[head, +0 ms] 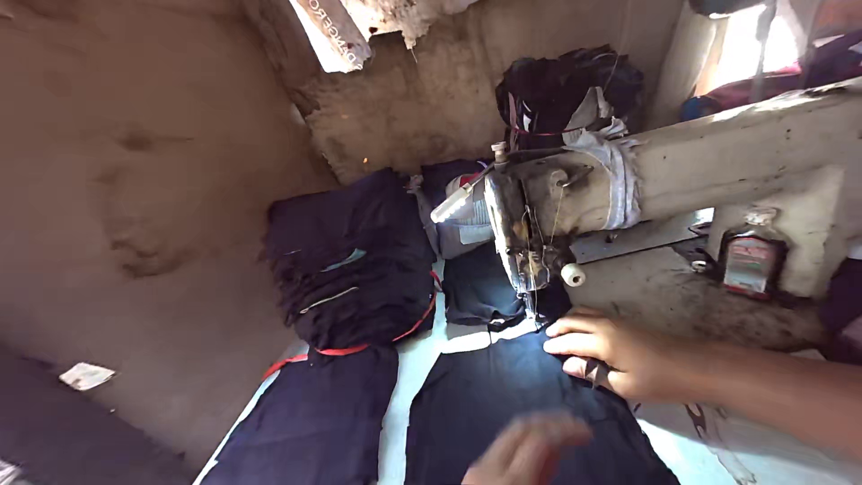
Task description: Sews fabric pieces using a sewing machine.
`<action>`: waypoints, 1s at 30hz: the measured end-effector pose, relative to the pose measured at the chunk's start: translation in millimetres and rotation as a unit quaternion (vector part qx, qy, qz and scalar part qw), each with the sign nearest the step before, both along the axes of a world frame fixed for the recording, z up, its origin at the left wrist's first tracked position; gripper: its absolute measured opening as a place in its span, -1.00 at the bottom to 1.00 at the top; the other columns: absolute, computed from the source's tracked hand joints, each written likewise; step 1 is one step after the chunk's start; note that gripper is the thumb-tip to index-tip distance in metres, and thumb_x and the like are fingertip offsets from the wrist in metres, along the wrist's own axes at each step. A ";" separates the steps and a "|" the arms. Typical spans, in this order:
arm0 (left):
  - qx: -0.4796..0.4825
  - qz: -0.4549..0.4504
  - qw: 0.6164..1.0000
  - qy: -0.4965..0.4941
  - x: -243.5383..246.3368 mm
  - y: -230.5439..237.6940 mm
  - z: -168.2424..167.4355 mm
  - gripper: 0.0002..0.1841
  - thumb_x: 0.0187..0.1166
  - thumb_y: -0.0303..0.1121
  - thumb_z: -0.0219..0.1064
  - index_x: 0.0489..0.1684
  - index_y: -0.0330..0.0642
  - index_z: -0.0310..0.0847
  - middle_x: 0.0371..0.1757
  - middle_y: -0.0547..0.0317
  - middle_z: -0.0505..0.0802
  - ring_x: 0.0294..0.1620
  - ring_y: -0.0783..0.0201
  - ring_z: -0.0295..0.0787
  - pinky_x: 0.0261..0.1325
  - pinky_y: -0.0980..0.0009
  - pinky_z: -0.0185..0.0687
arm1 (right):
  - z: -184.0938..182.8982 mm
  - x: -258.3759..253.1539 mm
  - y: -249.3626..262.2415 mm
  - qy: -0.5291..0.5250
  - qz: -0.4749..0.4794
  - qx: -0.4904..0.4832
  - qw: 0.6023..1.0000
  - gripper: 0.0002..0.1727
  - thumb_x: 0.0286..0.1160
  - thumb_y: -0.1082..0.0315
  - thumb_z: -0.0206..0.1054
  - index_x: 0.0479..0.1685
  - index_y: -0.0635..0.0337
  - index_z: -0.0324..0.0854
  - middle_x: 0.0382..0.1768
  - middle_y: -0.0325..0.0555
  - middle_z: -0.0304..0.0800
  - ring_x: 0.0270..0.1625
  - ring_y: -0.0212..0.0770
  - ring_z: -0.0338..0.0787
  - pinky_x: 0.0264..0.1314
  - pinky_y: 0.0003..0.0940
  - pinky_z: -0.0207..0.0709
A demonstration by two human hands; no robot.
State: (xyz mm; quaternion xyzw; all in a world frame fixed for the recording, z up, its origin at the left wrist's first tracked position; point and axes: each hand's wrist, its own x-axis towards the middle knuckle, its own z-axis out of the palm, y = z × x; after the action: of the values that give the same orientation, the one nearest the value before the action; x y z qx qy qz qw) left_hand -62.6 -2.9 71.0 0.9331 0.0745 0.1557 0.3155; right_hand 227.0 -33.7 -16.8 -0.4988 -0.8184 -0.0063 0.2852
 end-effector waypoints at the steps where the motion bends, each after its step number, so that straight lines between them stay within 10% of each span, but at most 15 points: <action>1: 0.037 0.037 0.999 -0.010 27.5 9.1 -16.3 -0.62 0.68 -0.42 0.26 0.38 -0.46 0.60 0.44 -0.29 0.70 0.50 -0.06 0.66 0.55 0.03 0.54 | 0.7 -0.2 0.0 0.014 0.006 -0.006 1.000 -0.65 0.62 0.31 0.21 0.19 0.26 0.79 0.19 0.16 0.81 0.28 0.17 0.76 0.39 0.03 0.57; 6: 0.180 0.057 0.968 0.165 59.6 71.8 -52.7 -0.36 0.77 0.18 -0.04 0.74 0.07 0.39 0.81 0.24 0.41 0.87 -0.05 0.11 0.64 -0.61 -0.20 | 10.1 1.7 3.5 0.015 -0.015 -0.061 0.998 -0.62 0.65 0.30 0.23 0.29 0.30 0.73 0.30 0.22 0.77 0.42 0.23 0.69 0.50 0.11 0.48; 14: 0.209 -0.070 0.975 0.032 41.7 105.8 -58.2 -0.49 0.83 0.01 -0.02 0.52 -0.04 0.62 0.62 0.08 0.65 0.74 -0.14 0.39 0.59 -0.56 0.08 | -4.8 3.1 2.4 -0.039 0.005 0.073 0.997 -0.50 0.74 -0.01 0.14 0.22 0.23 0.74 0.22 0.11 0.82 0.30 0.09 0.79 0.33 -0.01 0.65; 30: 0.181 -0.107 0.970 0.124 54.4 138.8 -55.6 -0.39 0.78 0.19 -0.17 0.68 0.23 0.48 0.77 0.37 0.47 0.89 -0.06 0.06 0.54 -0.72 -0.24 | -5.9 -17.1 -11.9 -0.049 0.070 0.134 0.987 -0.38 0.76 -0.18 0.02 0.18 0.18 0.74 0.17 0.11 0.83 0.26 0.03 0.80 0.27 -0.10 0.64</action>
State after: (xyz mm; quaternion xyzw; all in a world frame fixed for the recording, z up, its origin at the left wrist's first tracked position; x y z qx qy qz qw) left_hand -8.3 135.9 15.4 0.9892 -0.0173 0.0152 0.1445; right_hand 210.0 -45.6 -22.7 -0.3967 -0.8561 -0.1198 0.3088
